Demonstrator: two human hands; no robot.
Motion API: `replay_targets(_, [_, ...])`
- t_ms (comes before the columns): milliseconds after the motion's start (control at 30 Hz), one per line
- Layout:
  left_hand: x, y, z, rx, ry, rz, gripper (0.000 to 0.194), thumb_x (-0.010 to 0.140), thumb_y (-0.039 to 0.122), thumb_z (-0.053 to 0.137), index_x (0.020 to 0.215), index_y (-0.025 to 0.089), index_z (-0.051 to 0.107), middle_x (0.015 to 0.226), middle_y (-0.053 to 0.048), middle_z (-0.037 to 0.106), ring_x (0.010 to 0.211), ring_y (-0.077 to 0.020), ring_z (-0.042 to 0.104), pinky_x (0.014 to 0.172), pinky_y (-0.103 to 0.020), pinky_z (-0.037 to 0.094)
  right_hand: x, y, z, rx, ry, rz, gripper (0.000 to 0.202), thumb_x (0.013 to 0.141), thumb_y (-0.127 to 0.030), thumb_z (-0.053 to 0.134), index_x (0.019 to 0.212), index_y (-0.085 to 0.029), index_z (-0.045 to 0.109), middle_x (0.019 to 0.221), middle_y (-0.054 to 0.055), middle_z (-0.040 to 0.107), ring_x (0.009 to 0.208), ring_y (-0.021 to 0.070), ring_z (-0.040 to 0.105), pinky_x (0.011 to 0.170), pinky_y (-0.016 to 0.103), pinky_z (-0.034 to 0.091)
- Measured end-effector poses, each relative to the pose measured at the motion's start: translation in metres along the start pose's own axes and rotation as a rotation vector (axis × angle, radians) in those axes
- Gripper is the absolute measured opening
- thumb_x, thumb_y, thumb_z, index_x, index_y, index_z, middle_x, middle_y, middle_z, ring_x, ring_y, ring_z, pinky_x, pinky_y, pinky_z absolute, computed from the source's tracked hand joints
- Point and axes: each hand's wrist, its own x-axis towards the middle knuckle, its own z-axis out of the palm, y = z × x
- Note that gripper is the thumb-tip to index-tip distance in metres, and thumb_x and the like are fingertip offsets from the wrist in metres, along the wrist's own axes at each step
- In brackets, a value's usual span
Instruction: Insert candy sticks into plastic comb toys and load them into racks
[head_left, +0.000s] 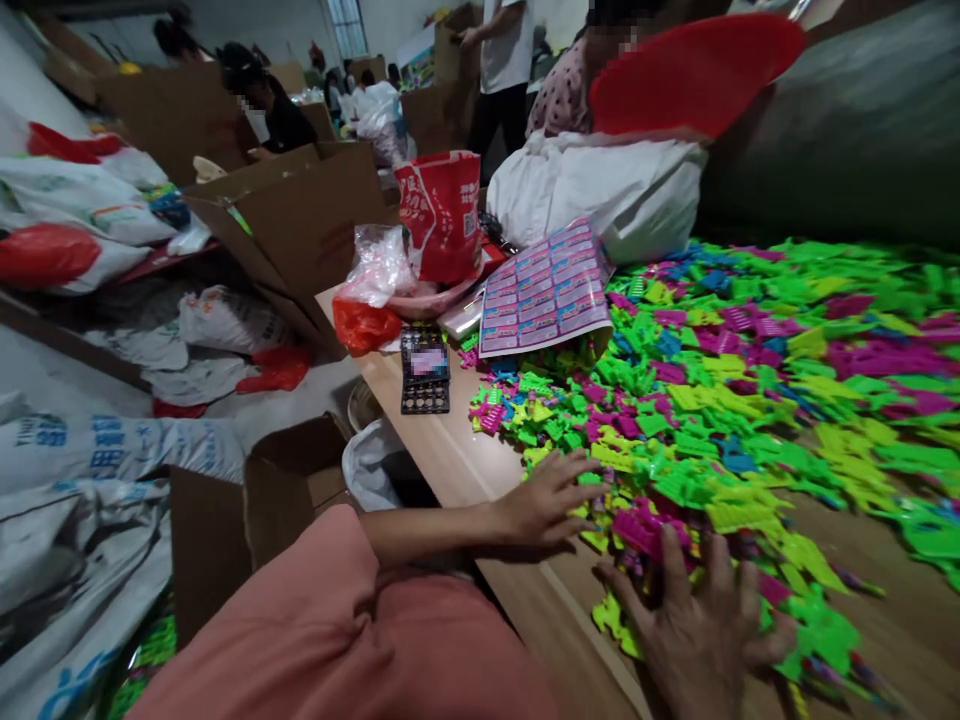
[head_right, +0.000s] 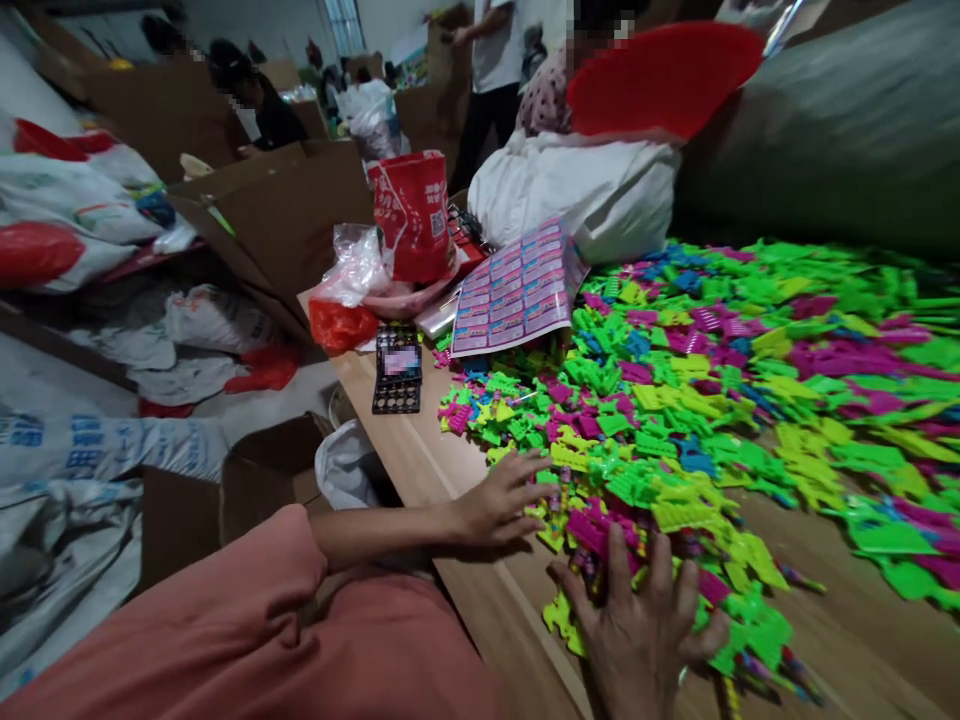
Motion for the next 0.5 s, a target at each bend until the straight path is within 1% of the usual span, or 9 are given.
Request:
replay_targets(67, [-0.011, -0.009, -0.024, 0.059, 0.184, -0.15, 0.055, 0.109, 0.05, 0.068, 0.158, 0.025, 0.067, 0.173, -0.02, 0.06, 0.17, -0.0379, 0.05, 0.142, -0.061, 0.043, -0.003, 0.006, -0.002, 0.049, -0.003, 0.005, 0.109, 0.096, -0.065, 0.087, 0.186, -0.042, 0.03, 0.18, 0.025, 0.05, 0.162, 0.0604, 0.047, 0.115, 0.097, 0.033])
replay_targets(100, [-0.017, -0.014, -0.039, 0.106, 0.274, -0.266, 0.051, 0.113, 0.043, 0.06, 0.159, 0.022, 0.064, 0.174, -0.022, 0.058, 0.171, -0.0368, 0.048, 0.142, -0.063, 0.04, -0.004, 0.01, -0.003, 0.078, -0.002, 0.011, 0.108, 0.096, -0.064, 0.088, 0.186, -0.042, 0.032, 0.179, 0.025, 0.051, 0.162, 0.0609, 0.047, 0.115, 0.097, 0.033])
replay_targets(133, [-0.023, -0.021, -0.056, 0.192, 0.389, -0.437, 0.048, 0.115, 0.038, 0.055, 0.16, 0.022, 0.062, 0.175, -0.021, 0.057, 0.17, -0.0339, 0.048, 0.142, -0.062, 0.04, -0.006, 0.014, -0.005, 0.109, 0.008, 0.02, 0.105, 0.096, -0.061, 0.09, 0.185, -0.042, 0.036, 0.178, 0.025, 0.054, 0.161, 0.0613, 0.048, 0.115, 0.097, 0.032])
replay_targets(167, [-0.029, -0.029, -0.072, 0.251, 0.459, -0.569, 0.049, 0.116, 0.034, 0.052, 0.162, 0.02, 0.06, 0.177, -0.022, 0.052, 0.172, -0.0338, 0.045, 0.143, -0.063, 0.037, -0.007, 0.017, -0.008, 0.141, 0.022, 0.031, 0.1, 0.096, -0.057, 0.091, 0.182, -0.041, 0.043, 0.175, 0.024, 0.058, 0.16, 0.0615, 0.05, 0.116, 0.097, 0.032])
replay_targets(200, [-0.035, -0.037, -0.088, 0.286, 0.492, -0.65, 0.051, 0.116, 0.029, 0.052, 0.165, 0.017, 0.056, 0.18, -0.025, 0.047, 0.175, -0.0348, 0.039, 0.145, -0.064, 0.032, -0.007, 0.02, -0.012, 0.172, 0.032, 0.047, 0.093, 0.096, -0.052, 0.091, 0.179, -0.039, 0.05, 0.171, 0.023, 0.062, 0.159, 0.0614, 0.053, 0.118, 0.097, 0.032])
replay_targets(267, [-0.049, -0.053, -0.113, 0.327, 0.477, -0.772, 0.057, 0.107, 0.022, 0.066, 0.164, 0.013, 0.057, 0.183, -0.027, 0.041, 0.178, -0.0406, 0.031, 0.146, -0.066, 0.026, -0.006, 0.021, -0.02, 0.229, 0.069, 0.061, 0.075, 0.098, -0.044, 0.09, 0.168, -0.036, 0.065, 0.161, 0.021, 0.071, 0.155, 0.0602, 0.059, 0.122, 0.096, 0.034])
replay_targets(333, [-0.063, -0.063, -0.127, 0.343, 0.415, -0.851, 0.06, 0.1, 0.018, 0.076, 0.159, 0.012, 0.063, 0.181, -0.028, 0.046, 0.175, -0.0446, 0.034, 0.146, -0.069, 0.025, -0.003, 0.018, -0.029, 0.287, 0.127, 0.032, 0.067, 0.099, -0.037, 0.089, 0.163, -0.036, 0.071, 0.154, 0.018, 0.077, 0.152, 0.0583, 0.064, 0.123, 0.093, 0.04])
replay_targets(433, [-0.084, -0.062, -0.129, 0.346, 0.326, -0.887, 0.05, 0.104, 0.019, 0.074, 0.154, 0.016, 0.069, 0.169, -0.021, 0.063, 0.166, -0.0386, 0.048, 0.144, -0.063, 0.031, 0.003, 0.008, -0.037, 0.36, 0.146, -0.02, 0.08, 0.096, -0.025, 0.091, 0.168, -0.049, 0.064, 0.157, 0.011, 0.077, 0.151, 0.055, 0.067, 0.124, 0.085, 0.052])
replay_targets(500, [-0.096, -0.055, -0.124, 0.34, 0.292, -0.873, 0.046, 0.106, 0.02, 0.071, 0.152, 0.017, 0.071, 0.165, -0.018, 0.067, 0.161, -0.0346, 0.053, 0.144, -0.057, 0.033, 0.004, 0.002, -0.038, 0.381, 0.127, -0.018, 0.088, 0.093, -0.021, 0.092, 0.167, -0.057, 0.061, 0.159, 0.007, 0.076, 0.148, 0.0534, 0.07, 0.122, 0.082, 0.056])
